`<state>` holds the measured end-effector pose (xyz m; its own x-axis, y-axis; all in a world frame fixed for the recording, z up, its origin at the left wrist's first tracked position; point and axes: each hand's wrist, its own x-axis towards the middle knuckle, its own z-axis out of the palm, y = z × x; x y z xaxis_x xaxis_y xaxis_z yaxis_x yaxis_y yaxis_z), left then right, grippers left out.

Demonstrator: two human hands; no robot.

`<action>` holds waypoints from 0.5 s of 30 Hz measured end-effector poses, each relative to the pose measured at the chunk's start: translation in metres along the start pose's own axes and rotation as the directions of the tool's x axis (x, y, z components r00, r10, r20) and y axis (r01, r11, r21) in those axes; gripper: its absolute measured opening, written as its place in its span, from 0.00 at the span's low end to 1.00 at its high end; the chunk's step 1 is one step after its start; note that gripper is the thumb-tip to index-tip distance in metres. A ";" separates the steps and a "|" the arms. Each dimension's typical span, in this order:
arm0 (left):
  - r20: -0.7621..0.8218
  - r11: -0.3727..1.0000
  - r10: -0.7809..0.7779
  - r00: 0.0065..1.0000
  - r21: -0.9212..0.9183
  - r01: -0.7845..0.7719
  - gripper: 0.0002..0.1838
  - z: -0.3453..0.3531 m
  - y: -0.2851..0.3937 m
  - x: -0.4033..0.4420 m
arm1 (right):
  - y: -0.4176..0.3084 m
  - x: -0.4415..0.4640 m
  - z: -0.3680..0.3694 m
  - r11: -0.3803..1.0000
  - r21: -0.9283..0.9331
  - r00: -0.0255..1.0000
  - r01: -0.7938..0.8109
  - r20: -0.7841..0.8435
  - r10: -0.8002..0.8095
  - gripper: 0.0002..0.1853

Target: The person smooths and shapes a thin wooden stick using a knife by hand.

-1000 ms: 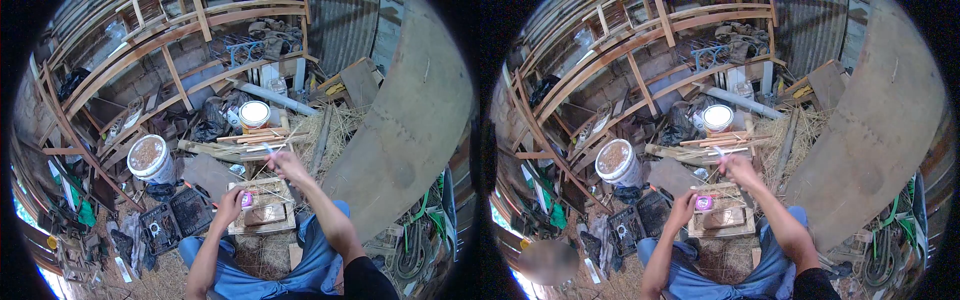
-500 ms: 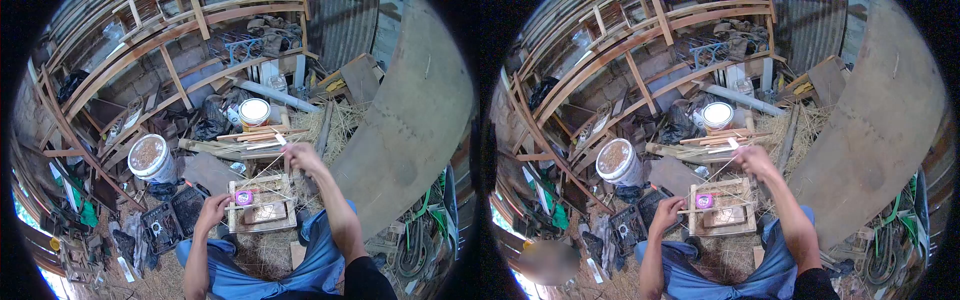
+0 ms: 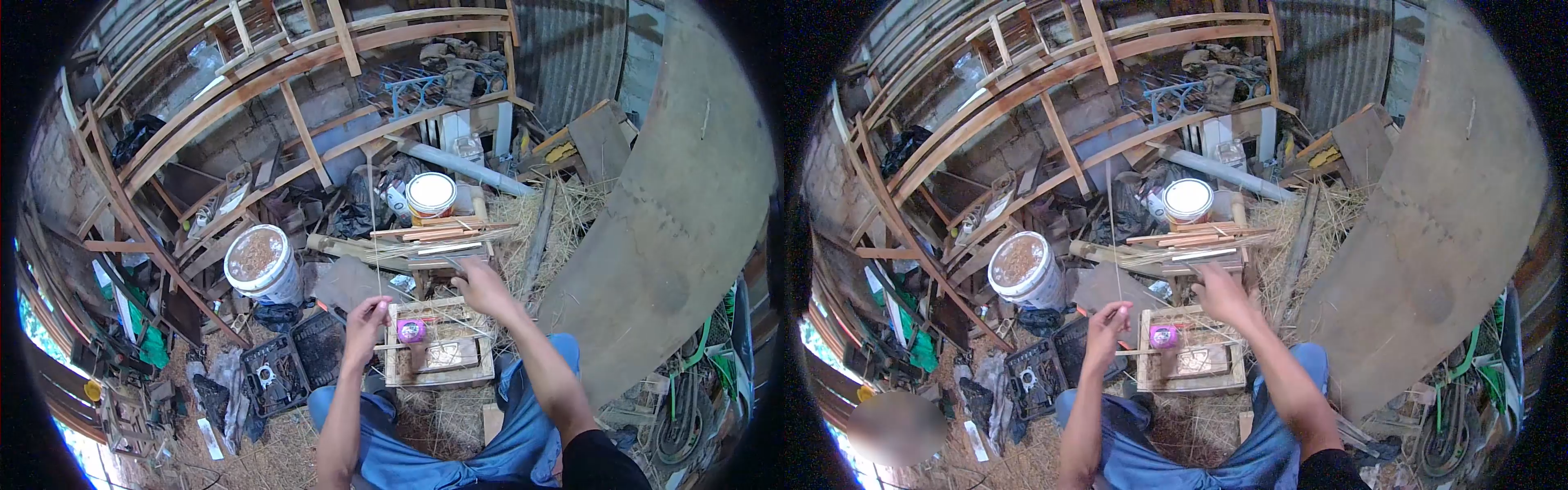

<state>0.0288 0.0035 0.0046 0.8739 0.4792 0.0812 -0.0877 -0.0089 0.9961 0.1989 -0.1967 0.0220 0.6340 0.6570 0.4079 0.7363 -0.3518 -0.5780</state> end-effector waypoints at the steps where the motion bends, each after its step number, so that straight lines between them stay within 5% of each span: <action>1: -0.003 1.000 -0.001 1.000 0.000 0.001 0.11 0.007 0.001 0.001 | -0.007 0.001 0.005 0.999 0.032 0.999 -0.041 -0.018 0.042 0.16; 6: 0.104 0.998 -0.034 0.994 -0.042 0.039 0.12 0.019 -0.005 0.000 | -0.031 0.010 -0.011 0.980 0.114 0.976 -0.163 0.165 0.143 0.13; 10: 0.149 0.998 -0.040 0.988 0.062 0.031 0.11 0.019 -0.007 -0.004 | -0.022 0.006 0.002 0.962 0.222 0.987 -0.158 0.058 0.149 0.13; 14: 0.155 0.992 -0.041 0.987 0.128 0.021 0.11 0.021 -0.001 -0.008 | -0.022 0.010 0.001 0.852 0.517 0.996 -0.089 0.036 0.083 0.17; 15: 0.175 0.987 -0.033 0.984 0.160 0.005 0.11 0.020 -0.001 -0.009 | -0.027 0.010 -0.004 0.746 0.639 0.982 -0.188 0.107 0.156 0.17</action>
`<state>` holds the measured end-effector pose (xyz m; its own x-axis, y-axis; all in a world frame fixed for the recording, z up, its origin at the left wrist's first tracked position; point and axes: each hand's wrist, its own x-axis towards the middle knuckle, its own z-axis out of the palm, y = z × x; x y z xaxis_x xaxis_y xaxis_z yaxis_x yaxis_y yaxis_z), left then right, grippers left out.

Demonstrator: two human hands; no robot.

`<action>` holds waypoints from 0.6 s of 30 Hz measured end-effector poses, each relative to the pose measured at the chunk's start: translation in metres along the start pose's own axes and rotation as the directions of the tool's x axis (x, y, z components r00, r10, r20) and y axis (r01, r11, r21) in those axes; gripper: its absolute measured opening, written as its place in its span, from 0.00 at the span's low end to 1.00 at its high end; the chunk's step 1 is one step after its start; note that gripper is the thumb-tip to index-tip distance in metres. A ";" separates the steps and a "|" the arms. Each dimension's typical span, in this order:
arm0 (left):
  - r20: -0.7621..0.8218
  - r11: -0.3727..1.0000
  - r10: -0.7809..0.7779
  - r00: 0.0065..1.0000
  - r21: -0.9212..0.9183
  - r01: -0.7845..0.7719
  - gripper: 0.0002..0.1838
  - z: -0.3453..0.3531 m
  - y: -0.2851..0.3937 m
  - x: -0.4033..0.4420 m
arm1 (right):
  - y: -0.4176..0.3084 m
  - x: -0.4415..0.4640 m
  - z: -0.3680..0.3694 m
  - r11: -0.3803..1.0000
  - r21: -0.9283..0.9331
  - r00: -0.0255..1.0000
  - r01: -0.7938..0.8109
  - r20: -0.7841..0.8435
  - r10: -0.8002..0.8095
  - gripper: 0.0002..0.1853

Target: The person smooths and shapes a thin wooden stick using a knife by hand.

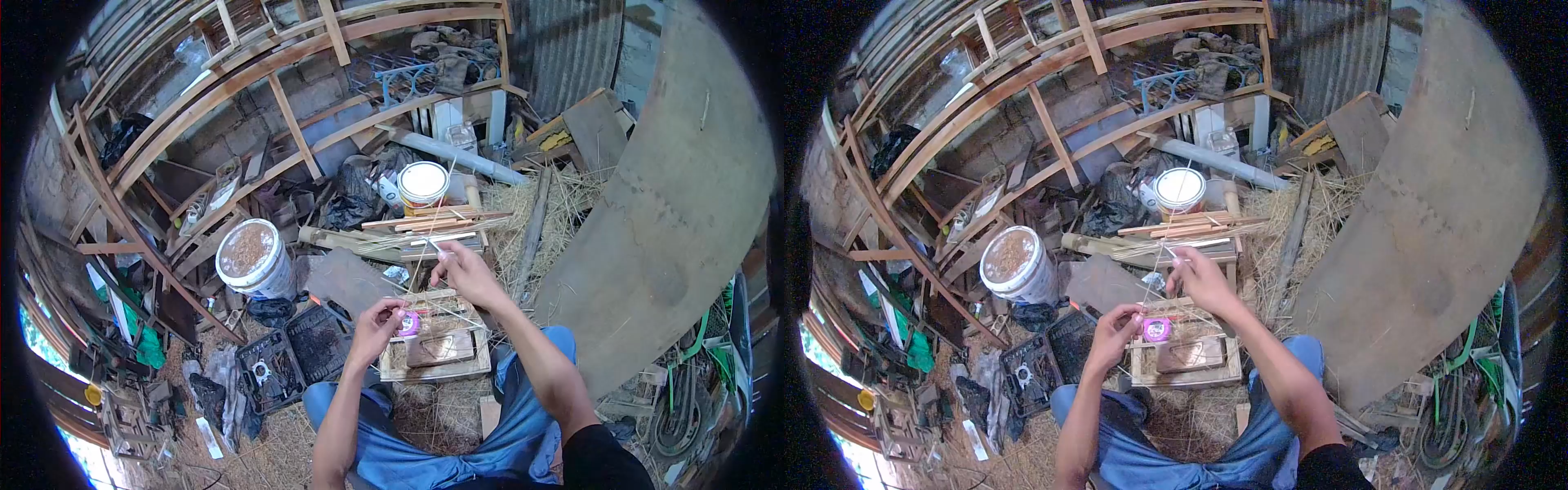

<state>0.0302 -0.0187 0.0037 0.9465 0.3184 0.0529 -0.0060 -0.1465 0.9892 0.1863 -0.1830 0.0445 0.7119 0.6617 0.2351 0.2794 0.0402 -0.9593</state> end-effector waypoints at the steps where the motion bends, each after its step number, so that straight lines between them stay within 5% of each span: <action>1: 0.016 0.999 0.011 1.000 0.032 -0.011 0.11 0.000 0.000 -0.001 | -0.007 -0.001 -0.001 0.982 0.156 0.995 -0.102 0.025 0.099 0.17; 5: 0.017 1.000 0.001 1.000 0.024 -0.001 0.11 0.000 -0.001 -0.004 | -0.009 0.003 -0.013 0.929 0.330 0.986 -0.167 0.078 0.150 0.16; 18: 0.023 0.999 -0.003 1.000 0.044 0.002 0.11 -0.002 0.004 -0.004 | -0.001 0.006 -0.022 0.932 0.321 0.983 -0.171 -0.015 0.185 0.16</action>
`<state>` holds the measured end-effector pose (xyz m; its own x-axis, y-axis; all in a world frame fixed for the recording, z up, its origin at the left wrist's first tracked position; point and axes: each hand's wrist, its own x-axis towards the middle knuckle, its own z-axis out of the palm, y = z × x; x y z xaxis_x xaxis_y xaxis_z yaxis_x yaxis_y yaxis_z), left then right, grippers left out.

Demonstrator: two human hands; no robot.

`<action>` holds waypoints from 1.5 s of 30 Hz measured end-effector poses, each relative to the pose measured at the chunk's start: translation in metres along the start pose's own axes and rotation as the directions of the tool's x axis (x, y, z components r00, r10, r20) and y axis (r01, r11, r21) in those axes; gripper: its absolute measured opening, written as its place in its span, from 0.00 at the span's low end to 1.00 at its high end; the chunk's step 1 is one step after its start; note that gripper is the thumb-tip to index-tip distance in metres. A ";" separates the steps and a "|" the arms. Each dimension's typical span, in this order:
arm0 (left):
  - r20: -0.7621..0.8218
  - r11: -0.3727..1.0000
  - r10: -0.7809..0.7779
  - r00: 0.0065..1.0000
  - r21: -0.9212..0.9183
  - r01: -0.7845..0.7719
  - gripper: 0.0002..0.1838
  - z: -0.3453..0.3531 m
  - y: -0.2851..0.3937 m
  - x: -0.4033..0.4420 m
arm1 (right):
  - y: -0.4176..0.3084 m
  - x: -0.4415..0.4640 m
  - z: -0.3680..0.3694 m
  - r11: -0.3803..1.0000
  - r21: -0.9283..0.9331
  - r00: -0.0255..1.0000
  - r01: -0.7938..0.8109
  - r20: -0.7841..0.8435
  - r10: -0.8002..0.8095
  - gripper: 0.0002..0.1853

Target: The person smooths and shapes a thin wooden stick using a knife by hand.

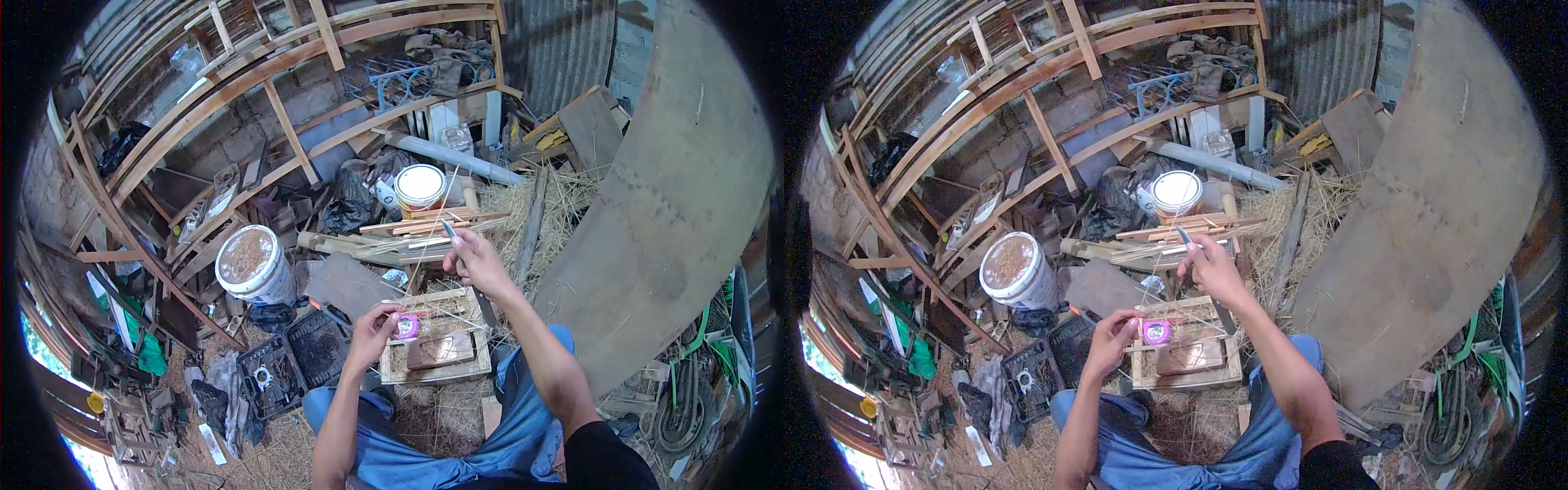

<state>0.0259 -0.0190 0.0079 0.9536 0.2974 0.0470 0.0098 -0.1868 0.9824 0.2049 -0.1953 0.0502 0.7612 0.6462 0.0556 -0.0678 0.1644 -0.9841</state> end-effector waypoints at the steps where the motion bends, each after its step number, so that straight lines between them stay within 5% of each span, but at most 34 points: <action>1: 0.001 1.000 -0.026 1.000 0.003 0.026 0.11 -0.001 0.001 0.000 | -0.001 0.000 0.000 1.000 0.003 1.000 0.001 -0.001 -0.001 0.16; 25: 0.016 0.997 -0.025 1.000 0.067 0.024 0.13 0.001 -0.002 -0.001 | 0.002 -0.008 0.018 0.994 -0.102 0.996 0.027 0.092 -0.018 0.14; 37: -0.104 0.998 0.062 0.993 0.003 -0.062 0.10 0.014 -0.003 0.000 | 0.019 -0.014 0.039 0.968 -0.246 0.970 0.056 0.243 0.005 0.14; 41: -0.204 0.979 0.145 0.968 0.172 -0.110 0.09 0.017 -0.010 -0.001 | 0.033 -0.020 0.054 0.966 -0.236 0.931 0.107 0.364 -0.014 0.13; 45: -0.278 0.949 0.183 0.943 0.299 -0.096 0.08 0.016 0.003 -0.004 | 0.026 -0.019 0.055 0.986 -0.160 0.918 -0.040 0.383 0.099 0.12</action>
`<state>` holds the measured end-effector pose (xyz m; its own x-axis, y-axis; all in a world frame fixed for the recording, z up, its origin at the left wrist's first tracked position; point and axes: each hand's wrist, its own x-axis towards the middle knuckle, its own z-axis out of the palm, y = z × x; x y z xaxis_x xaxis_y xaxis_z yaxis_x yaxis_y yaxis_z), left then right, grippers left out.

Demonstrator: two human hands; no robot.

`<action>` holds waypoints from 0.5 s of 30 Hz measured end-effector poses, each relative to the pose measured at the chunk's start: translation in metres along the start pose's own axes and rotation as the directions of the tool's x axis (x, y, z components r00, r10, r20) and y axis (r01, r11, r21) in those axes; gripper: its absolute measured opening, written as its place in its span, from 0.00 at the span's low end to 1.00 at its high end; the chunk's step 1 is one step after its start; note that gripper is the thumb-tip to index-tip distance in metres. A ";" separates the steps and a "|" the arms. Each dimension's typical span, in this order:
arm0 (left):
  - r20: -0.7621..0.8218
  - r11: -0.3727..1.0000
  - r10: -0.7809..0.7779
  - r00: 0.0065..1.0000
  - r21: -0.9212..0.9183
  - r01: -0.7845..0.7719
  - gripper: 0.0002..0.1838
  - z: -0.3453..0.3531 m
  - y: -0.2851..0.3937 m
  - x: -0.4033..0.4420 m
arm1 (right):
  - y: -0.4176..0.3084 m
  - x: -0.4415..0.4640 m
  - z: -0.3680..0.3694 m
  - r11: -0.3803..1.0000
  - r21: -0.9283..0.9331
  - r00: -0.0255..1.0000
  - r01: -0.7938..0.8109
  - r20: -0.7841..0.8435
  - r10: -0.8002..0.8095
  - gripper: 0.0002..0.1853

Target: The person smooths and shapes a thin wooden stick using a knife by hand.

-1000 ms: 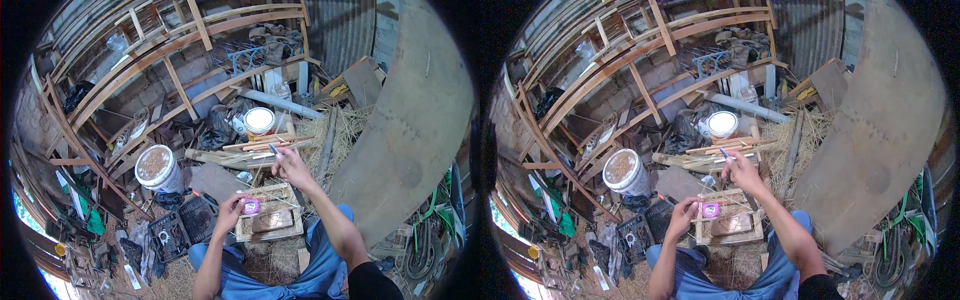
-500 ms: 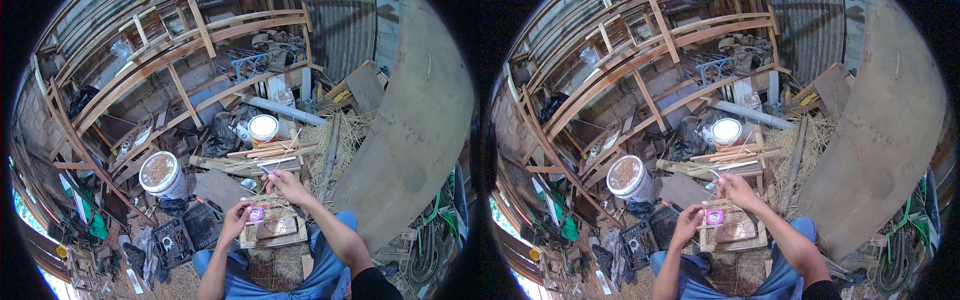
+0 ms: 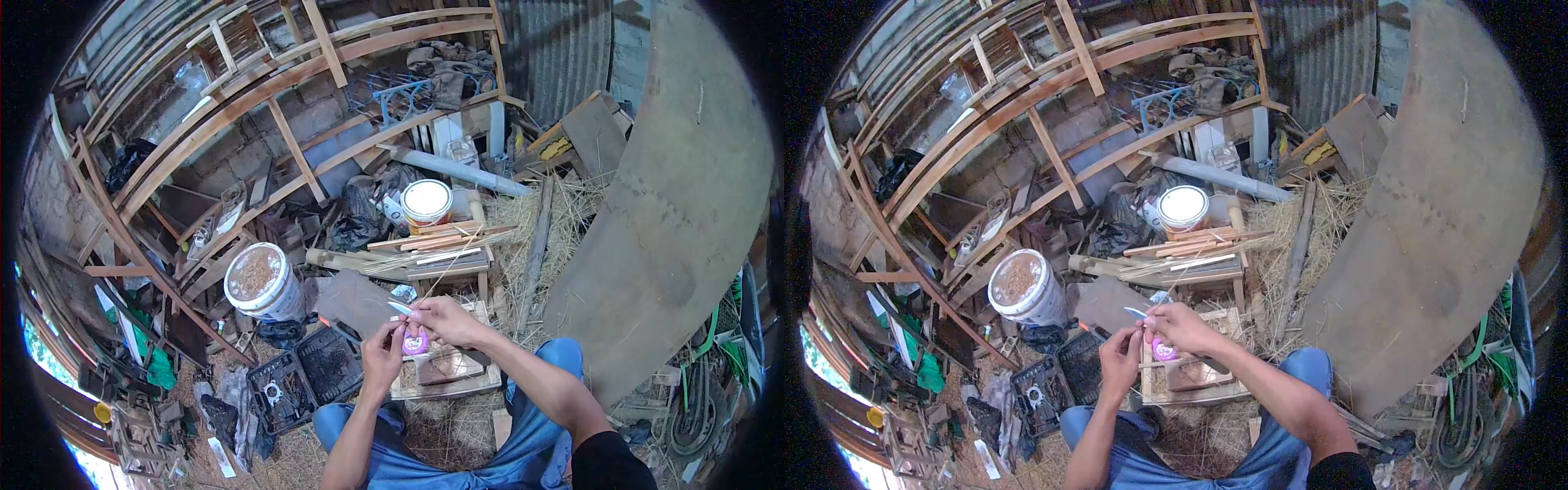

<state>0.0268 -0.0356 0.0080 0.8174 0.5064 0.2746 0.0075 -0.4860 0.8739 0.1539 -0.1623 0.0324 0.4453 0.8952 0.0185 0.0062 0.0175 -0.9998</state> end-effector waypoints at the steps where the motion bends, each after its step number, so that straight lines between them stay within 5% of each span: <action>1: 0.000 1.000 0.003 1.000 0.001 -0.003 0.08 -0.001 0.002 0.000 | -0.010 -0.004 -0.002 0.999 -0.007 0.999 -0.048 0.011 0.048 0.12; 7: -0.052 0.981 0.139 0.989 0.145 -0.130 0.06 -0.001 0.012 -0.001 | 0.003 0.002 -0.003 0.998 -0.028 0.997 0.049 -0.058 -0.051 0.13; 9: -0.104 0.902 0.358 0.928 0.293 -0.316 0.06 0.000 0.012 0.001 | 0.002 0.003 -0.003 0.999 0.036 0.997 -0.023 -0.072 0.025 0.14; 15: -0.072 0.852 0.417 0.906 0.379 -0.362 0.06 -0.001 0.016 0.004 | -0.004 0.003 -0.006 0.997 -0.068 0.990 0.030 -0.133 -0.038 0.15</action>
<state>0.0301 -0.0405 0.0230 0.7024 0.3077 0.6418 -0.0707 -0.8671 0.4931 0.1604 -0.1618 0.0363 0.5599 0.8267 0.0564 0.0804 0.0136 -0.9967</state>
